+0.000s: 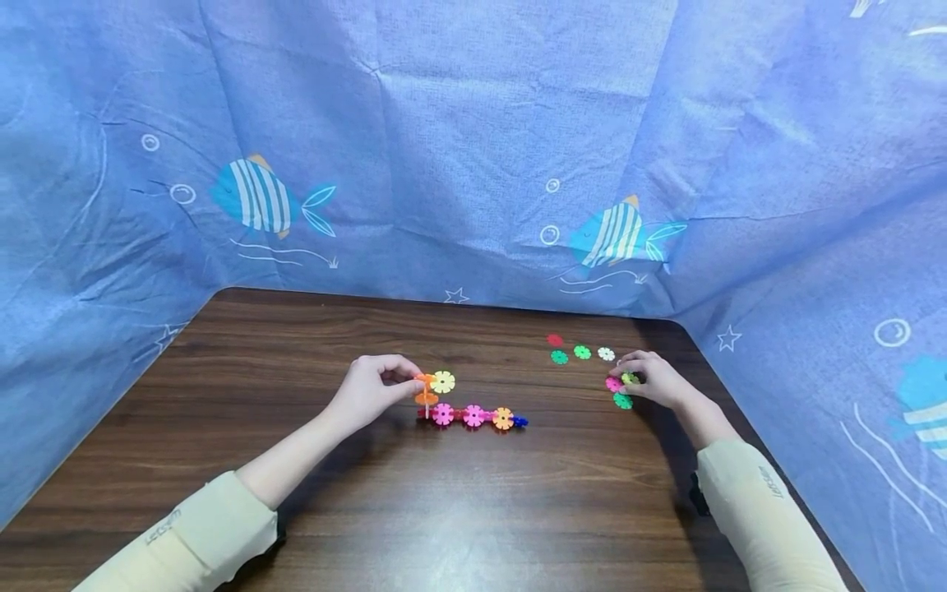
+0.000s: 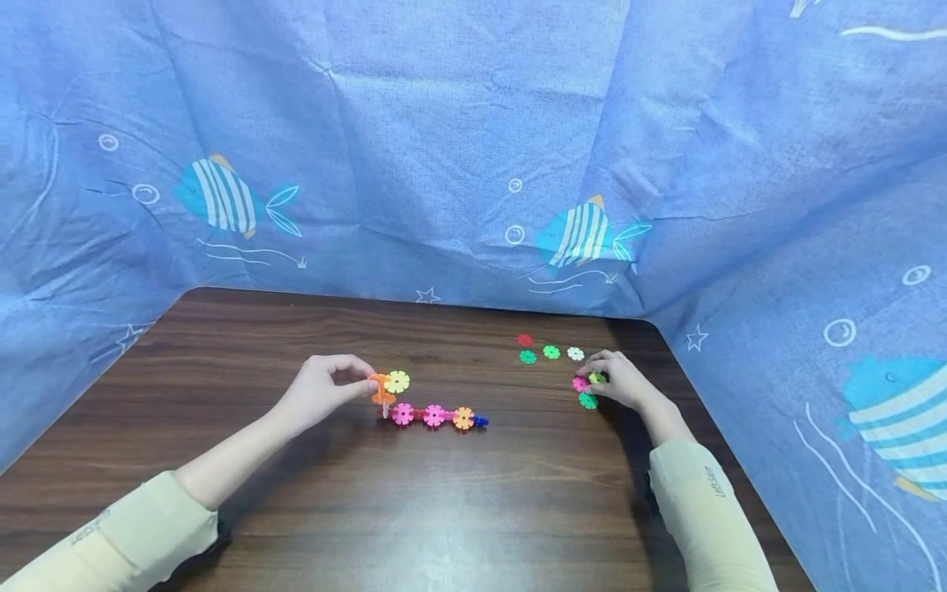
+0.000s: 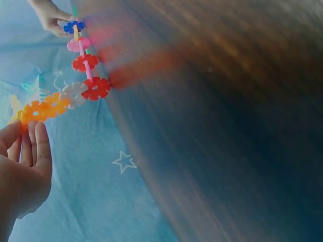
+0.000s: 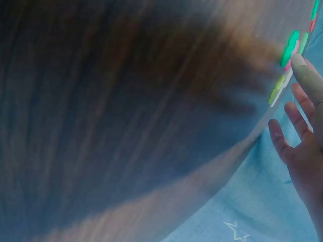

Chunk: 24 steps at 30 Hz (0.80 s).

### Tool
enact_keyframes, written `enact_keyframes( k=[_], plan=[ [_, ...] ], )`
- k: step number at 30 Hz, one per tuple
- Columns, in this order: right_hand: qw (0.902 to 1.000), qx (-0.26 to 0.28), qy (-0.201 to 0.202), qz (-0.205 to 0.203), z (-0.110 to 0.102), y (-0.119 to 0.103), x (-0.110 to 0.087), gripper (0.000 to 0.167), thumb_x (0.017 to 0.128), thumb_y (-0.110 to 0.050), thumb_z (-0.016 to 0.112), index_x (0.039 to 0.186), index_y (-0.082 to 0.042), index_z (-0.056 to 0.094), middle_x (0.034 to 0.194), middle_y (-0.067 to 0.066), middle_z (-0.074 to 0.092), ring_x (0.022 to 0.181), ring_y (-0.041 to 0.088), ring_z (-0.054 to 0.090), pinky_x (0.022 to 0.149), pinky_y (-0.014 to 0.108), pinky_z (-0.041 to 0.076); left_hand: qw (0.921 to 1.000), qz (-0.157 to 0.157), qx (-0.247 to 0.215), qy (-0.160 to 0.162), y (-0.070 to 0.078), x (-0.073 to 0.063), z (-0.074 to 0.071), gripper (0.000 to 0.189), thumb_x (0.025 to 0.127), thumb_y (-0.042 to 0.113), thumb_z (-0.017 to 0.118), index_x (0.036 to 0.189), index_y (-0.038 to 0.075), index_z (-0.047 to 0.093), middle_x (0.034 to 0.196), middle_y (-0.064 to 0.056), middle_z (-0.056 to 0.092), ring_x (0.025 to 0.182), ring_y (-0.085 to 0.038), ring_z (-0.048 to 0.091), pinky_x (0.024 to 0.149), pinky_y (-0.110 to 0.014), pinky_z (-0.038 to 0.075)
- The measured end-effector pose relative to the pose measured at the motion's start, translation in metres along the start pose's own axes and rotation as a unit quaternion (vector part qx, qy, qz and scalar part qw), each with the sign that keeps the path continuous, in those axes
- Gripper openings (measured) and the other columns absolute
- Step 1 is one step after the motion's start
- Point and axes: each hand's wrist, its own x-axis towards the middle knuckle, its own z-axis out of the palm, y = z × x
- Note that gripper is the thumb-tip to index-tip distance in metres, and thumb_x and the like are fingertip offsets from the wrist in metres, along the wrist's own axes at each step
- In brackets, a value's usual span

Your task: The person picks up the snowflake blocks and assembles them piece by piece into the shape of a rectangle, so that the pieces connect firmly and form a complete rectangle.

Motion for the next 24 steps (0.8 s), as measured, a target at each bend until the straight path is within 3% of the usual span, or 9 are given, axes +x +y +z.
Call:
enact_keyframes(
  k=[16,24],
  plan=[
    [0.9985,-0.012,-0.046,0.025,-0.001,-0.003,0.007,0.022,0.075,-0.013,0.077,0.094,-0.005,0.07,0.102,0.02,0.063,0.097,0.04,0.052,0.086,0.05,0.037,1.0,-0.002,-0.001,0.002,-0.001,-0.001,0.0,0.01,0.078,0.018,0.078,0.085,0.014,0.072,0.076,0.004,0.069,0.069,-0.012,0.062,0.061,-0.024,0.051],
    [0.9981,0.013,-0.036,0.048,-0.001,-0.006,0.009,0.022,0.069,-0.008,0.078,0.083,-0.008,0.061,0.086,0.01,0.06,0.085,0.03,0.05,0.078,0.04,0.037,1.0,-0.005,0.0,0.001,-0.002,-0.001,0.0,0.009,0.079,0.018,0.077,0.086,0.014,0.072,0.077,0.003,0.069,0.07,-0.011,0.062,0.061,-0.024,0.051]
  ],
)
